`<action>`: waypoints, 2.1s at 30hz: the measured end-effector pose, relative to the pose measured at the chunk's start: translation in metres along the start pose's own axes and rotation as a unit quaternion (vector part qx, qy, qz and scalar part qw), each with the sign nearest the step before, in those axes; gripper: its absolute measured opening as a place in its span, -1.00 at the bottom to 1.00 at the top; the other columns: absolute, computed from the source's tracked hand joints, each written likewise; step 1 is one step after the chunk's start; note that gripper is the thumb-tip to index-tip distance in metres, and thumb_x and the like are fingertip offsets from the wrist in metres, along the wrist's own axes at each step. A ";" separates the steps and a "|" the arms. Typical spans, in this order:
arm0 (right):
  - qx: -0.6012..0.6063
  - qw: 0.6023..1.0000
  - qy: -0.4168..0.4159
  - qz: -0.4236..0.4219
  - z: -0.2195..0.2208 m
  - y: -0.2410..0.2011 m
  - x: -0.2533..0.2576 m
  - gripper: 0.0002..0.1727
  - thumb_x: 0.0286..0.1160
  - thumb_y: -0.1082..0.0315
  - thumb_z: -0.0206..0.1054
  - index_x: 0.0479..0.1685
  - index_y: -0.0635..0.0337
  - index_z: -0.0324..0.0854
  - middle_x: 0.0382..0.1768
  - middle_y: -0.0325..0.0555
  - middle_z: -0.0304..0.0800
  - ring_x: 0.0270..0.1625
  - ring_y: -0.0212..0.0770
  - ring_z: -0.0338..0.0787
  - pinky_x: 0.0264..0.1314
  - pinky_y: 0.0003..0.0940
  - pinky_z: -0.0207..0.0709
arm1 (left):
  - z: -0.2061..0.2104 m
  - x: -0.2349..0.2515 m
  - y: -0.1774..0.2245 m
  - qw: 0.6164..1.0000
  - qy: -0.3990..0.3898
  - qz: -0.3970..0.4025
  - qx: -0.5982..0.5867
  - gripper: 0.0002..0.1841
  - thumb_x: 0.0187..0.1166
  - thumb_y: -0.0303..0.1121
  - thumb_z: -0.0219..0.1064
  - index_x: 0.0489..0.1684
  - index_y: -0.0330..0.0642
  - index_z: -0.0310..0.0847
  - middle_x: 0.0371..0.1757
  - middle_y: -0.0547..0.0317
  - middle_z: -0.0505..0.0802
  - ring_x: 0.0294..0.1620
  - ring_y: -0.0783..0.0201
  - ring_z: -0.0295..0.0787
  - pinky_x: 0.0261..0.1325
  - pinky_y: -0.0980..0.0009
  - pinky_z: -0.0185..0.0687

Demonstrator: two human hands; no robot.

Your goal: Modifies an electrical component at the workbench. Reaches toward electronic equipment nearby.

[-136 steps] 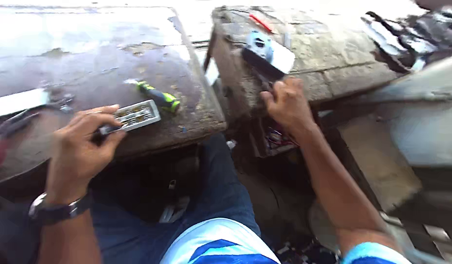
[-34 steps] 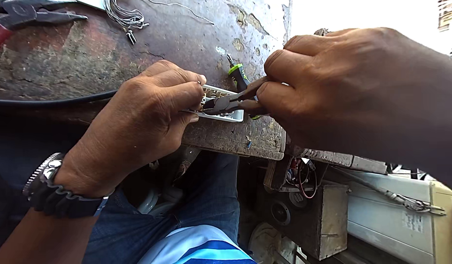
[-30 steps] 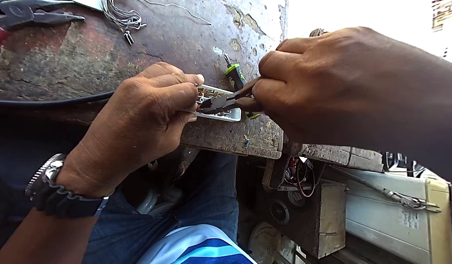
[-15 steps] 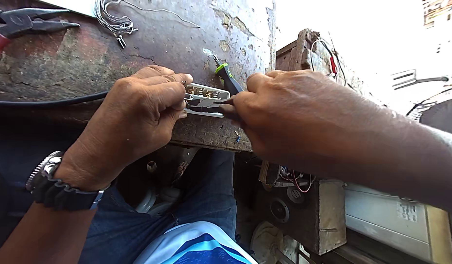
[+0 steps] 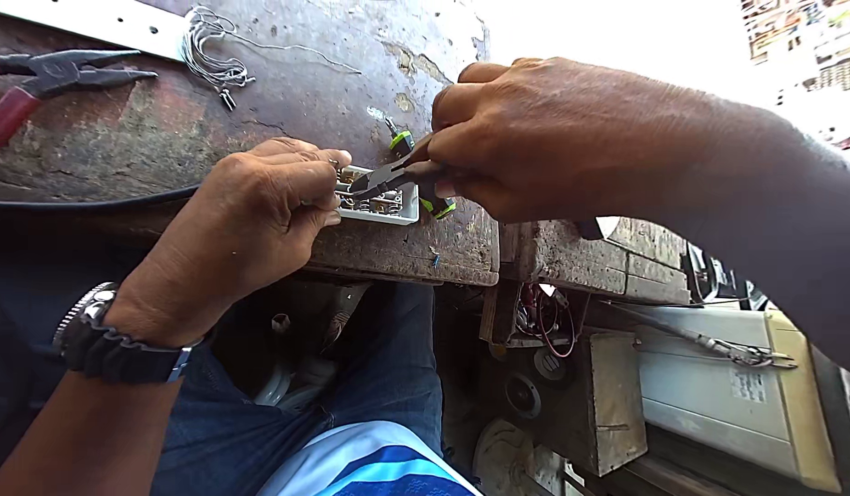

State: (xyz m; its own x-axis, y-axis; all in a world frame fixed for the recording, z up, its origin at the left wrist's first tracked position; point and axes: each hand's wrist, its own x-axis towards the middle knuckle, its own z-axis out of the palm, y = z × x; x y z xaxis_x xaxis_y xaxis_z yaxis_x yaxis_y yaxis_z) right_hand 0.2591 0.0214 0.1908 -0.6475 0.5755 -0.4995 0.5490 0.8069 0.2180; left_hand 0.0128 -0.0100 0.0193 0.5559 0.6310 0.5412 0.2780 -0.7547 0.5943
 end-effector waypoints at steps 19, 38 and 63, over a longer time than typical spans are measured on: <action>-0.001 0.997 0.030 -0.066 -0.003 0.007 0.009 -0.69 0.67 0.11 0.09 -0.18 0.01 0.72 -0.35 -0.16 0.56 -0.27 -0.07 0.67 -0.33 -0.05 0.45 | 0.000 0.011 -0.008 1.000 -0.001 -0.013 -0.017 -0.84 0.59 -0.38 0.31 -0.41 -0.14 0.73 0.33 0.02 0.84 0.50 0.15 0.70 0.65 0.23 0.52; 0.102 0.993 -0.053 0.026 0.008 -0.033 -0.005 -0.79 0.61 0.10 0.11 -0.32 -0.11 0.57 -0.47 -0.37 0.39 -0.58 -0.37 0.44 -0.63 -0.35 0.24 | 0.000 0.011 -0.007 0.999 -0.003 -0.044 -0.011 -0.94 0.49 -0.37 0.39 -0.29 -0.15 0.73 0.35 0.04 0.83 0.42 0.21 0.75 0.54 0.26 0.62; 0.174 0.974 -0.095 0.109 -0.010 -0.032 0.008 -0.77 0.54 0.17 0.24 -0.54 -0.18 0.52 -0.72 -0.42 0.32 -0.71 -0.36 0.36 -0.70 -0.26 0.13 | 0.001 0.011 -0.006 0.999 0.000 -0.041 -0.005 -0.91 0.49 -0.37 0.39 -0.23 -0.18 0.74 0.37 0.05 0.82 0.44 0.22 0.73 0.57 0.26 0.58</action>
State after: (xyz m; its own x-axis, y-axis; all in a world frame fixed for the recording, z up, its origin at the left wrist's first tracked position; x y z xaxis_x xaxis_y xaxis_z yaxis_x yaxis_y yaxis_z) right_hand 0.2309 0.0018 0.1883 -0.4044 0.6665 -0.6263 0.8300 0.5550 0.0548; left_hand 0.0181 0.0017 0.0211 0.5312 0.6907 0.4906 0.3142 -0.6984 0.6431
